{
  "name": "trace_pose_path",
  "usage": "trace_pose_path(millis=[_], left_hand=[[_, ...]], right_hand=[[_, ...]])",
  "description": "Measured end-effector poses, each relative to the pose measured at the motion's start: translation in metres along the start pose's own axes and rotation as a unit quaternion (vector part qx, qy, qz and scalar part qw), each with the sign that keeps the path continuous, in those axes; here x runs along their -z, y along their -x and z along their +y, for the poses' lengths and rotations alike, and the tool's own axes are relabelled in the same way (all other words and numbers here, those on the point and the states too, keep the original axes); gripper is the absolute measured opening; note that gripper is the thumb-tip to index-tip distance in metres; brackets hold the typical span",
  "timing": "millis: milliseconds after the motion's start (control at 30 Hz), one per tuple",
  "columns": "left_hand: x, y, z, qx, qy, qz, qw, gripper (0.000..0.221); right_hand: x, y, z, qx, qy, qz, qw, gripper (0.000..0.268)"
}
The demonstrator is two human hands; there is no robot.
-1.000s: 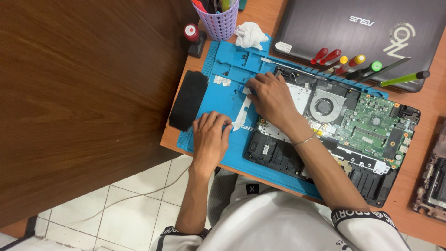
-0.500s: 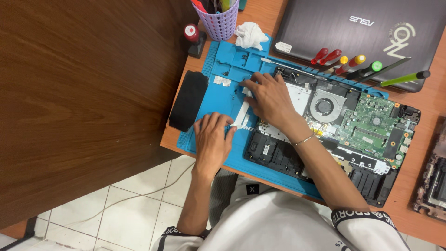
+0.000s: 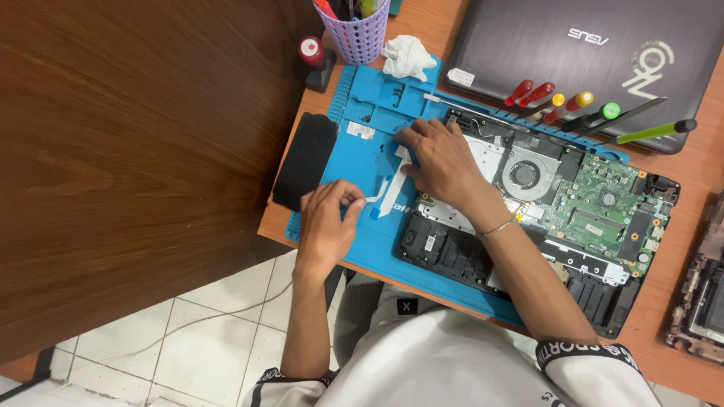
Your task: The person disconnects internal ribbon cables and removes a battery from an open laptop chassis, then manipulates small components on the motherboard at a repair bench.
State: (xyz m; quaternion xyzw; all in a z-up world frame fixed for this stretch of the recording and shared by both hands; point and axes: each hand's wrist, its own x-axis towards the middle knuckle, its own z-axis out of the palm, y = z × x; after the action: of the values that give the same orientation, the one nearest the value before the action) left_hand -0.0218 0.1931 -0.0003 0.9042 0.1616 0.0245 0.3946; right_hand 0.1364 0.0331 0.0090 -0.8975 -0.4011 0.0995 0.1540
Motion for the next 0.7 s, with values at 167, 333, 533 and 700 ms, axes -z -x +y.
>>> trace_pose_path(millis=[167, 333, 533, 700], left_hand=[[0.001, 0.000, 0.000, 0.010, 0.010, 0.005, 1.000, 0.008], [0.001, 0.001, 0.000, 0.015, 0.026, 0.011, 1.000, 0.008], [0.006, -0.001, 0.002, 0.023, 0.086, 0.029, 0.996, 0.011], [0.009, 0.001, 0.014, 0.011, 0.167, 0.042, 0.985, 0.013]], right_hand=[[0.009, 0.000, -0.006, -0.022, -0.009, -0.037, 0.999, 0.042], [0.013, 0.003, -0.002, 0.003, -0.079, -0.007, 0.997, 0.031], [0.018, 0.012, 0.009, -0.021, -0.268, 0.019, 0.963, 0.025], [0.035, 0.037, 0.019, -0.124, -0.325, 0.026, 0.937, 0.024]])
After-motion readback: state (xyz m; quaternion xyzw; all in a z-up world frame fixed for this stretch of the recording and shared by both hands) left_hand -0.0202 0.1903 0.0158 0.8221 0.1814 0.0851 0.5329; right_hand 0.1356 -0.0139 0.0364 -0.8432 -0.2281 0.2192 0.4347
